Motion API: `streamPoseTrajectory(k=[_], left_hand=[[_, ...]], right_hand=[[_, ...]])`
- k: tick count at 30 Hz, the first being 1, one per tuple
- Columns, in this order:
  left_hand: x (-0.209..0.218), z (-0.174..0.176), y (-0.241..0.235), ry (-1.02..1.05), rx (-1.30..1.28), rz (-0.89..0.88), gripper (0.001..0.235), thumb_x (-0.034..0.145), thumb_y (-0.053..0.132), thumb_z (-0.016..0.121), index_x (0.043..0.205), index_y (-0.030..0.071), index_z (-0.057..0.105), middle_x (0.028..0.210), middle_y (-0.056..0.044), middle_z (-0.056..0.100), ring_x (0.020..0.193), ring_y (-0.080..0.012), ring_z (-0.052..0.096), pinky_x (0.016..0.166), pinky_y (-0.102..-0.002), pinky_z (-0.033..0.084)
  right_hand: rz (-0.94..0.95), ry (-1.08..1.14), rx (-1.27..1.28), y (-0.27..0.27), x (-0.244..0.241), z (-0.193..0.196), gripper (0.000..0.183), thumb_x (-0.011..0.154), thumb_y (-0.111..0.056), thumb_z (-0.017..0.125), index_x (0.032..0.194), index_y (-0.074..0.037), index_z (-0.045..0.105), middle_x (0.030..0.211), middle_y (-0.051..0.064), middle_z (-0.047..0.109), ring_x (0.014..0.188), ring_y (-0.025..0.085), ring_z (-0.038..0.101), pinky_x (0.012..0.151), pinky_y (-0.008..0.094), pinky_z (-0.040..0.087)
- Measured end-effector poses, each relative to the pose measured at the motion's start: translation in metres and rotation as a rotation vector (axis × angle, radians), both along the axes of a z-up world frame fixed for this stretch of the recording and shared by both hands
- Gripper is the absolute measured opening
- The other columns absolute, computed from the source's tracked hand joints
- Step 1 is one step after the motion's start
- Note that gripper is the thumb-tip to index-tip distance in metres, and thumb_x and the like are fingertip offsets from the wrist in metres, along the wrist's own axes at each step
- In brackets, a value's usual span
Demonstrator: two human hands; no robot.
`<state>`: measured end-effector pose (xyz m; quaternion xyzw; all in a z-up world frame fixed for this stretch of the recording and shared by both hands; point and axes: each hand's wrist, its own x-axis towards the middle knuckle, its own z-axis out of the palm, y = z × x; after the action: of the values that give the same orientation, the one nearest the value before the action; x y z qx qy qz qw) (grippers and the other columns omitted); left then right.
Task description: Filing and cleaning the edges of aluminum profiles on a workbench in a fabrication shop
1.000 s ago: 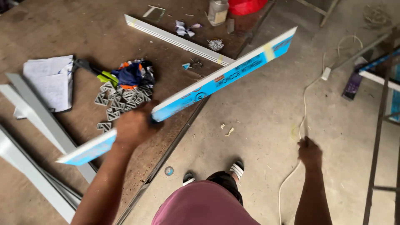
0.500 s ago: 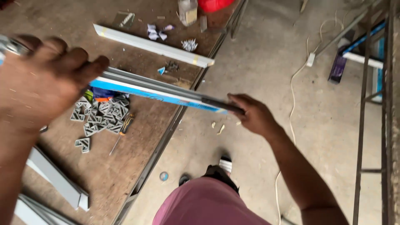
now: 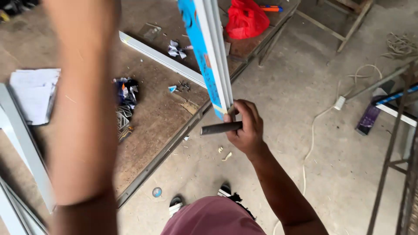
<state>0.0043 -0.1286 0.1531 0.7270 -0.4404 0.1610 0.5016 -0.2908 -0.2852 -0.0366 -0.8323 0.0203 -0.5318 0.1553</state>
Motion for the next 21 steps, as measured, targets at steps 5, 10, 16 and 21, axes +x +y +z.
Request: streamPoseTrajectory(k=[5, 10, 16, 21], left_hand=[[-0.151, -0.039, -0.118, 0.539, -0.529, -0.75, 0.043, 0.093, 0.01, 0.075, 0.109, 0.015, 0.036, 0.064, -0.006, 0.05, 0.045, -0.0202, 0.058, 0.04, -0.031, 0.045], [-0.146, -0.05, -0.152, 0.744, -0.399, -0.602, 0.042, 0.083, 0.019, 0.076, 0.114, 0.011, 0.048, 0.075, -0.003, 0.05, 0.044, -0.014, 0.049, 0.035, -0.028, 0.051], [-0.161, -0.055, -0.183, 0.74, -0.393, -0.69, 0.039, 0.085, 0.019, 0.077, 0.111, 0.012, 0.049, 0.077, 0.0, 0.05, 0.055, -0.009, 0.048, 0.037, -0.026, 0.052], [-0.171, -0.053, -0.192, 0.721, -0.401, -0.66, 0.041, 0.082, 0.018, 0.079, 0.113, 0.012, 0.053, 0.077, 0.002, 0.049, 0.06, -0.0093, 0.046, 0.048, -0.027, 0.044]], right_hand=[[0.21, 0.06, 0.165, -0.022, -0.007, 0.027, 0.018, 0.1, -0.007, 0.062, 0.115, 0.003, 0.06, 0.098, 0.017, 0.063, 0.083, 0.028, 0.064, 0.08, 0.038, 0.053], [0.322, -0.224, 0.904, -0.036, -0.021, 0.107, 0.068, 0.092, -0.08, 0.035, 0.104, -0.013, 0.045, 0.065, 0.008, 0.047, 0.035, 0.016, 0.044, 0.031, 0.023, 0.032], [0.659, -0.363, 1.037, -0.057, 0.004, 0.143, 0.044, 0.099, -0.053, 0.051, 0.087, -0.011, 0.049, 0.065, 0.005, 0.041, 0.043, 0.02, 0.045, 0.04, 0.029, 0.038], [0.441, -0.319, 0.868, -0.066, 0.01, 0.135, 0.047, 0.104, -0.051, 0.043, 0.083, -0.009, 0.046, 0.063, 0.008, 0.042, 0.051, 0.017, 0.044, 0.055, 0.03, 0.047]])
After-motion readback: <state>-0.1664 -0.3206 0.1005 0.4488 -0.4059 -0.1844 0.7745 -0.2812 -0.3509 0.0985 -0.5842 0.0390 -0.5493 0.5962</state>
